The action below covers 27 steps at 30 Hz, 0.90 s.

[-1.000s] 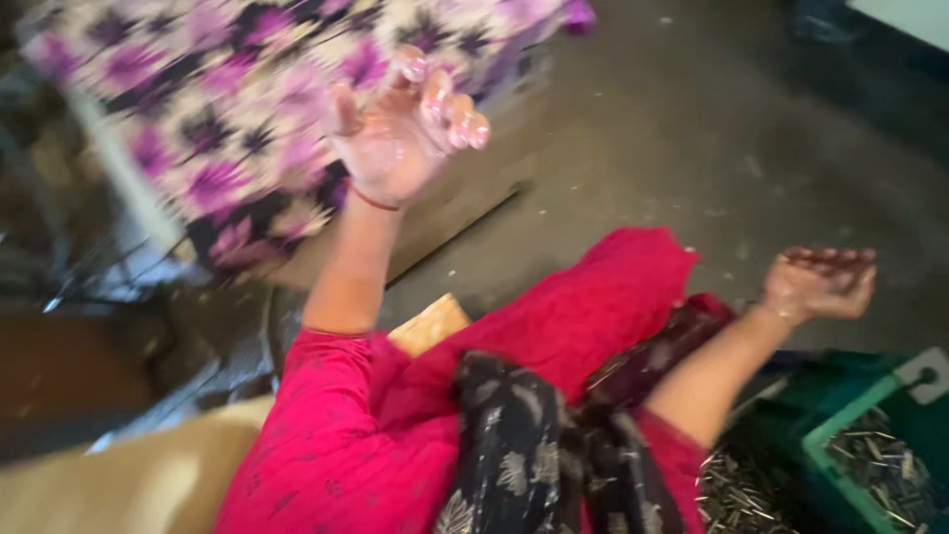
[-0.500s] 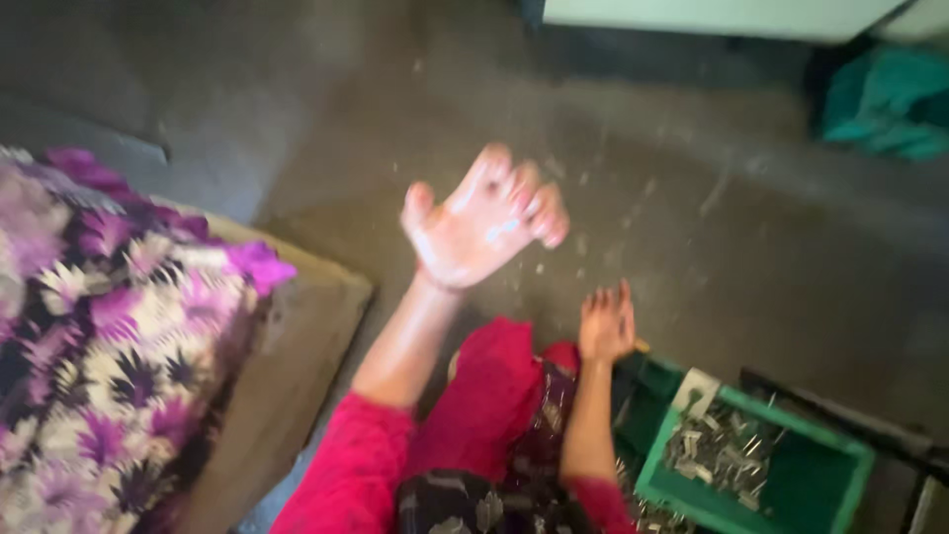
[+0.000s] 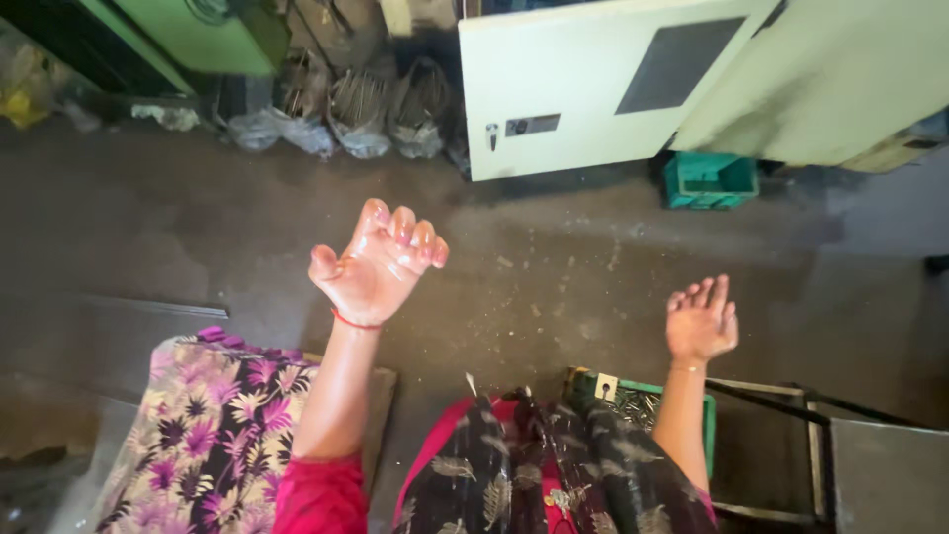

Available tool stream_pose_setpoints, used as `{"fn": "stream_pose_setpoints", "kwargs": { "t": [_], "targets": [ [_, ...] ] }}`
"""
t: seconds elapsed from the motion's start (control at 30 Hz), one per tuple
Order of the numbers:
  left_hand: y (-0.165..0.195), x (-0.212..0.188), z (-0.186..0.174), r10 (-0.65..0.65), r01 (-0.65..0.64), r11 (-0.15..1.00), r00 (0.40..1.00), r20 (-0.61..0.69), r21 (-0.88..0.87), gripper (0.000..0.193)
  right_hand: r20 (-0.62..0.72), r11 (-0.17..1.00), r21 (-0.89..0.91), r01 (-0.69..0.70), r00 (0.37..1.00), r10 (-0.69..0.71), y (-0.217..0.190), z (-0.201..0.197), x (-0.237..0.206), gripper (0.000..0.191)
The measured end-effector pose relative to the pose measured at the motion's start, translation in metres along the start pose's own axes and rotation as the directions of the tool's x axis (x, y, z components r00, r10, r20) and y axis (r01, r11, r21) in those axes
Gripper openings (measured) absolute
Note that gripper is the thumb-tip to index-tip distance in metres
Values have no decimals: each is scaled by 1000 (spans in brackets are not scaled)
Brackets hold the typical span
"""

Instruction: The person sits on the floor and sorts small cylindrical metal parts by hand from green and blue bins into a machine tray. They repeatedly pick up parts, inspect them, and place them into the tray, occasionally moving between bins.

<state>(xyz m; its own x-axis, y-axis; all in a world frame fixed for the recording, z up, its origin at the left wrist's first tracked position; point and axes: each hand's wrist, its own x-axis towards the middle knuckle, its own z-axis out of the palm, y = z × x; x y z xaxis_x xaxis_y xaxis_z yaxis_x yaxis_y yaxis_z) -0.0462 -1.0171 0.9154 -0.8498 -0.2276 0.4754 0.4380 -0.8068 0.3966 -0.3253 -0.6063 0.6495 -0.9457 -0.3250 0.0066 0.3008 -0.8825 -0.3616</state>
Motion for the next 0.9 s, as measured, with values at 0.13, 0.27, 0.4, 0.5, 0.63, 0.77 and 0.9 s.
{"fn": "stream_pose_setpoints", "kwargs": {
  "t": [0.13,0.27,0.4,0.5,0.63,0.77,0.9],
  "targets": [
    [2,-3,60,-149,129,979,981,120,161,58,230,979,-206,-11,971,59,-34,56,-7,57],
    [-1,-1,59,-227,177,963,939,257,204,53,355,941,-320,-114,906,231,-23,67,-27,52],
    [-15,48,24,-186,148,978,937,297,148,51,233,918,-361,-167,936,262,-13,70,-7,67],
    [-48,109,-17,-142,119,989,941,307,93,51,172,923,-346,-166,956,236,-25,70,44,67],
    [-126,201,-70,-47,68,996,946,319,-53,50,161,937,-330,-114,971,175,-64,71,137,68],
    [-208,292,-93,-91,89,994,995,36,60,41,60,887,-446,-120,985,164,-134,66,216,55],
    [-281,375,-125,-65,148,941,962,-266,303,37,-199,653,-723,-224,973,115,-203,50,265,44]
  ]
}}
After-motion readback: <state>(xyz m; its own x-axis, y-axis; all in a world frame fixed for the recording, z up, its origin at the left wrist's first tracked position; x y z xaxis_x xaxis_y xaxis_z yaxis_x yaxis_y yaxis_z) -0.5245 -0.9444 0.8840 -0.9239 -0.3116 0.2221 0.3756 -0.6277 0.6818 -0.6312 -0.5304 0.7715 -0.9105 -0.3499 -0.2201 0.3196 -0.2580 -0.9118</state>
